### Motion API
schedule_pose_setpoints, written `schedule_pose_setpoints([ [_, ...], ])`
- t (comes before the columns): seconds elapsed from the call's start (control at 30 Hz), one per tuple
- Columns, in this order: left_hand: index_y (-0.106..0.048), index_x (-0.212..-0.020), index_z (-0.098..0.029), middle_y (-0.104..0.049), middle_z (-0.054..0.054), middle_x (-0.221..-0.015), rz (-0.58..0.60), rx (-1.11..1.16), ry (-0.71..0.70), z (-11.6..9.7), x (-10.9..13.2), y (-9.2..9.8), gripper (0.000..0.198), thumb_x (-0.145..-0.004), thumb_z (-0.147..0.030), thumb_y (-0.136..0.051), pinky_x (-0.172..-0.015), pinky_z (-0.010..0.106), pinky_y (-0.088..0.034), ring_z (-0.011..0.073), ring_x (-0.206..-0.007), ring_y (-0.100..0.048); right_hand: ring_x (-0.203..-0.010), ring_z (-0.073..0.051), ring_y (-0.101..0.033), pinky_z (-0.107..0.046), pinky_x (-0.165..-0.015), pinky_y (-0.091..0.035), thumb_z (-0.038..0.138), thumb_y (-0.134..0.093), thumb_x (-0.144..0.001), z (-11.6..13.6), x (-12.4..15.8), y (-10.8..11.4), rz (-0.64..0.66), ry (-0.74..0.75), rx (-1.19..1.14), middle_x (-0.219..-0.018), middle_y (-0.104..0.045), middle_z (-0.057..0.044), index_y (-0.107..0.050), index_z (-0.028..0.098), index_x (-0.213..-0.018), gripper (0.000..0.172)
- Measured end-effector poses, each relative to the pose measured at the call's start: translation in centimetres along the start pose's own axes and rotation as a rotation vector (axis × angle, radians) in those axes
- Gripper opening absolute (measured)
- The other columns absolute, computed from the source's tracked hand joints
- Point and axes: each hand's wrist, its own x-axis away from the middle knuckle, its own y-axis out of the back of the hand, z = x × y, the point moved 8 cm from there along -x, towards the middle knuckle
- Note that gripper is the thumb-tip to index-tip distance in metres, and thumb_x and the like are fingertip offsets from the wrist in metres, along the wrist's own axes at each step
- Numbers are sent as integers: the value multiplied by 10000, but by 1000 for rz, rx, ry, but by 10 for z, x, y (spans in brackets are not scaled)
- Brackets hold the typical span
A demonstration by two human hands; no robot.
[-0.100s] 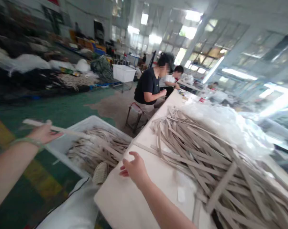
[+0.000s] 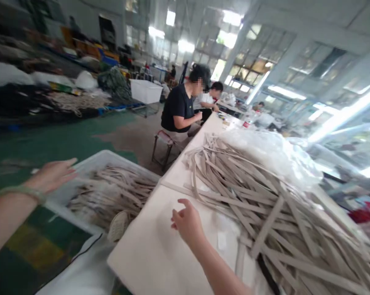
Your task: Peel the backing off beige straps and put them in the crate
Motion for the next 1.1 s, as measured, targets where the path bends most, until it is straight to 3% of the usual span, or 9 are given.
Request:
schedule_pose_setpoints([
  [0.1, -598, -1076, -79, -678, 60, -1019, 422, 73, -106, -29, 43, -84, 291, -932, -317, -511, -804, 235, -503, 145, -915, -636, -585, -194, -648, -324, -594, -514, 261, -504, -811, -40, 25, 77, -244, 125, 303, -688, -660, -44, -632, 176, -902, 179],
  [0.2, -673, -1031, -112, -708, 66, -1021, 980, -105, -426, -73, 143, -167, 368, -863, -424, -572, -819, 257, -484, 199, -925, -642, -779, -229, -653, -370, -730, -523, 293, -528, -816, -67, 59, 136, -497, 273, 501, -926, -670, -104, -659, 185, -930, 204],
  [0.27, -714, -1025, -142, -719, 75, -1041, 1248, -347, -679, -92, 218, -204, 328, -828, -380, -601, -804, 264, -470, 215, -927, -645, -832, -235, -637, -398, -779, -523, 353, -582, -803, -78, 72, 157, -619, 345, 505, -1114, -621, -145, -636, 173, -1091, 344],
  [0.37, -744, -970, -154, -735, 96, -959, 1437, -567, -910, -106, 304, -238, 264, -805, -306, -603, -711, 268, -454, 212, -821, -651, -705, -188, -614, -406, -779, -516, 406, -626, -777, -87, 64, 167, -658, 370, 354, -1190, -591, -160, -642, 167, -1144, 439],
  [0.47, -742, -839, -143, -722, 112, -831, 1344, -533, -964, -118, 347, -264, 177, -741, -262, -657, -650, 289, -440, 228, -723, -632, -666, -197, -602, -374, -733, -499, 423, -583, -801, -87, 45, 168, -623, 352, 204, -933, -679, -120, -721, 163, -858, 299],
  [0.57, -706, -802, -131, -687, 119, -819, 1114, -405, -916, -127, 355, -282, 129, -701, -130, -625, -686, 308, -453, 237, -743, -619, -671, -238, -617, -376, -693, -490, 453, -581, -806, -86, 41, 173, -643, 327, 106, -725, -684, -118, -717, 141, -747, 345],
  [0.8, -554, -1209, -82, -563, 185, -1224, 771, -136, -698, -129, 350, -297, 426, -784, -100, -552, -807, 311, -503, 210, -955, -607, -916, -238, -671, -331, -753, -523, 487, -599, -832, -81, 79, 164, -431, 390, -193, -1037, -732, -125, -738, 168, -992, 383],
  [0.93, -552, -1261, -157, -585, 144, -1246, 883, 207, -628, -133, 364, -290, 502, -794, -285, -685, -787, 291, -511, 231, -1062, -596, -1003, -225, -649, -360, -915, -477, 406, -696, -813, -71, 113, 140, -168, 358, -689, -1049, -736, -84, -748, 218, -1006, 274],
  [1.1, -732, -918, -153, -705, 70, -1000, 1241, 191, -814, -145, 392, -269, 227, -777, -332, -727, -832, 271, -455, 206, -946, -628, -899, -184, -643, -304, -875, -483, 271, -829, -690, -57, 154, 117, -5, 265, -975, -918, -739, -56, -775, 206, -886, 213],
])
